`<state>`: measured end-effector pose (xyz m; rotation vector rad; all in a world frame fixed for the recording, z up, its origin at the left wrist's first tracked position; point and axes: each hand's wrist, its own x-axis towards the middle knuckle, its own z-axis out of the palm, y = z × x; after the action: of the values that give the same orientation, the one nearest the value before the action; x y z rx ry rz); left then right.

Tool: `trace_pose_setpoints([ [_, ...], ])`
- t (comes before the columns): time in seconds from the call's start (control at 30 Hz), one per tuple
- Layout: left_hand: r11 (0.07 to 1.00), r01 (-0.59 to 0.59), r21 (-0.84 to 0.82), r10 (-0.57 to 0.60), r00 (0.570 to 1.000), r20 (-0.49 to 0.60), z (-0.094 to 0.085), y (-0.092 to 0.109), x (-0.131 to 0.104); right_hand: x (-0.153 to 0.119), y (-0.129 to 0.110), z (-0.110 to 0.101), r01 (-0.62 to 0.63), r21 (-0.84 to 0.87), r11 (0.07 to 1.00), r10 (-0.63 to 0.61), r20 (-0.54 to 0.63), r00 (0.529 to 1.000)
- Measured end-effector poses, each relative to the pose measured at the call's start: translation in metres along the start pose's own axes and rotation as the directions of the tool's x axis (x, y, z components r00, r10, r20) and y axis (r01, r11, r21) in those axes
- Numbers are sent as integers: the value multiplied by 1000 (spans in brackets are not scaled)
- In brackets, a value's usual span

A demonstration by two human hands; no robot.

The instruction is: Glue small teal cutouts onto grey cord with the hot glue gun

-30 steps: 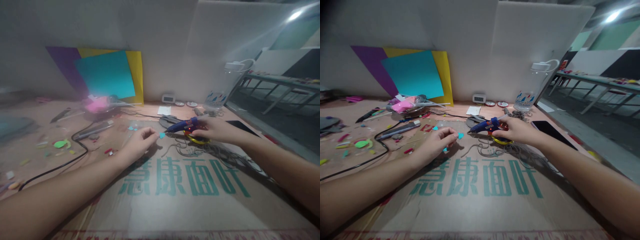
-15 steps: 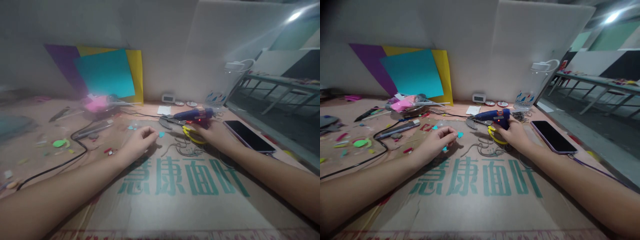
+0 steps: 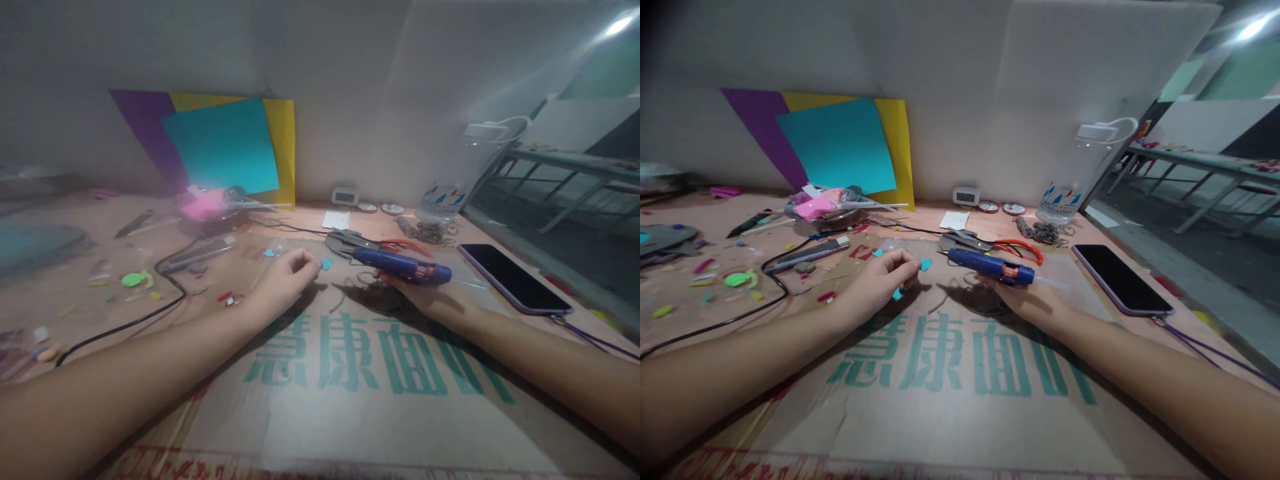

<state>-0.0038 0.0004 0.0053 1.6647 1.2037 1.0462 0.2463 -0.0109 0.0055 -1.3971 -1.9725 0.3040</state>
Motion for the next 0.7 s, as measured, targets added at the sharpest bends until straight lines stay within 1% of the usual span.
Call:
trace_pose_setpoints([
  [0.07,1000,1,4,-1,1000,-4,0,1,0,-1,-1,-3,-7,29,1000,5,40,999],
  [0.23,1000,-5,-22,6,1000,4,2,0,0,-3,-10,-9,62,141,988,-86,172,981],
  [0.37,1000,-3,-29,3,1000,16,2,-2,0,-3,-14,-8,47,190,981,-94,245,965],
  [0.43,1000,-3,-27,4,1000,24,2,-2,0,-3,-13,-7,36,173,984,-79,246,966],
  [0.57,1000,13,-17,-13,1000,24,2,-2,-1,-2,-7,-3,13,98,995,-34,208,977],
  [0.7,1000,-13,-10,13,1000,23,2,-3,0,0,-3,-1,44,62,997,-55,184,981],
])
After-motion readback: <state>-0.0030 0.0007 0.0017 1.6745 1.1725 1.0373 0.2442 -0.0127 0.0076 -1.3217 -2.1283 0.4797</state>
